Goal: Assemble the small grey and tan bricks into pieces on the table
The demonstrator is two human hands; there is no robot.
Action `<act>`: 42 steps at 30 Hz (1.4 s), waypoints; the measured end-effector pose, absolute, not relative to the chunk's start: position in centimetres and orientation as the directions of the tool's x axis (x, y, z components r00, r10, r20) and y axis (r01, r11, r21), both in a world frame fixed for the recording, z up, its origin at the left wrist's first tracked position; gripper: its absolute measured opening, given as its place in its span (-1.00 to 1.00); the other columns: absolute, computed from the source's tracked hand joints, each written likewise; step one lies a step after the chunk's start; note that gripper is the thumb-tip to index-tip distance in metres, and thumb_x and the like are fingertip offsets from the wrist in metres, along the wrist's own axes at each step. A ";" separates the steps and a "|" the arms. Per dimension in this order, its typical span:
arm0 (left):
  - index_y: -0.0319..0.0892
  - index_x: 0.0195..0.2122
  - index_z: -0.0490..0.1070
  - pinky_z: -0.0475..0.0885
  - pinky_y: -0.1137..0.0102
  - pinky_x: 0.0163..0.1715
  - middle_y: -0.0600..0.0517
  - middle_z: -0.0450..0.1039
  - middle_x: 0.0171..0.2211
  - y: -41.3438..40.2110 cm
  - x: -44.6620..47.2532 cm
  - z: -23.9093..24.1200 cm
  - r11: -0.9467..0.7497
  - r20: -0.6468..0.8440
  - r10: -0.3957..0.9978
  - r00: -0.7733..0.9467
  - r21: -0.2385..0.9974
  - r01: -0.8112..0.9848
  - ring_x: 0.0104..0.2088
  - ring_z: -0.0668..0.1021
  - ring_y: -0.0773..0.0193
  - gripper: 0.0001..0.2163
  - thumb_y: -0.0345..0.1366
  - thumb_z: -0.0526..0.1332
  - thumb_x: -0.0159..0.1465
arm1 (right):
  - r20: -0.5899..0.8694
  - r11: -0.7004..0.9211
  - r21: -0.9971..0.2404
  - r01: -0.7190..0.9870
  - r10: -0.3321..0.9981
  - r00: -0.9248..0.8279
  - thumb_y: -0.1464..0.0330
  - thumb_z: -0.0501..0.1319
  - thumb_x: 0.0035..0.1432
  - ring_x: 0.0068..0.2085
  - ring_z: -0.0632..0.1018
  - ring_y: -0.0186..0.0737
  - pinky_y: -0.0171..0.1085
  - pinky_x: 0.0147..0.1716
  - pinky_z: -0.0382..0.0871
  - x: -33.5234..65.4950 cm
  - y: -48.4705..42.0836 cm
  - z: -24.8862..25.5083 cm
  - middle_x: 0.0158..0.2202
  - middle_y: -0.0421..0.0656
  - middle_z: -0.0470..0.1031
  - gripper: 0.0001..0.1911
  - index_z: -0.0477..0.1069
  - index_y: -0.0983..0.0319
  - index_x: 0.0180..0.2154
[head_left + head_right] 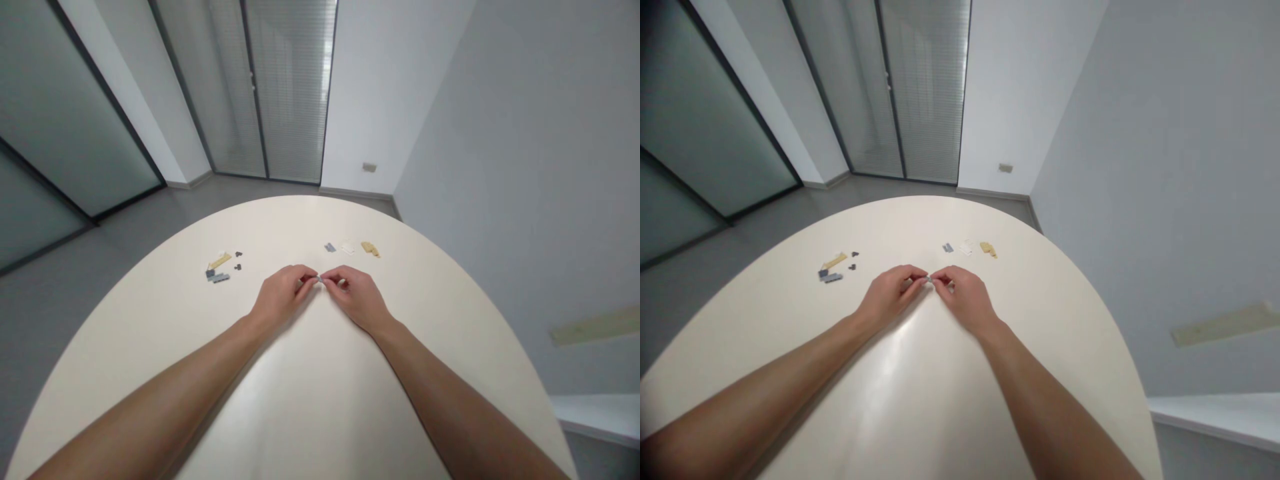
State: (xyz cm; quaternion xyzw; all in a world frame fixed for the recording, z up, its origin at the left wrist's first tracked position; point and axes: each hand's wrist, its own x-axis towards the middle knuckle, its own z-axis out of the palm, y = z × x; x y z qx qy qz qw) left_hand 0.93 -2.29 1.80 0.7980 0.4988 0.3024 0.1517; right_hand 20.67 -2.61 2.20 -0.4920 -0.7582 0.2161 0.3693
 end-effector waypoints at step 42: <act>-0.06 -0.13 0.49 0.44 0.32 -0.18 0.06 0.60 -0.20 -2.4 1.1 2.0 -0.451 0.332 0.890 0.313 0.538 0.712 -0.19 0.59 0.22 -0.84 -0.20 0.14 0.40 | 0.345 0.418 -0.648 0.637 0.906 -0.244 0.37 0.19 0.27 -0.24 0.57 -0.22 -0.23 -0.21 0.38 20.4 -2.8 2.3 -0.25 -0.19 0.60 -0.89 0.51 0.15 -0.21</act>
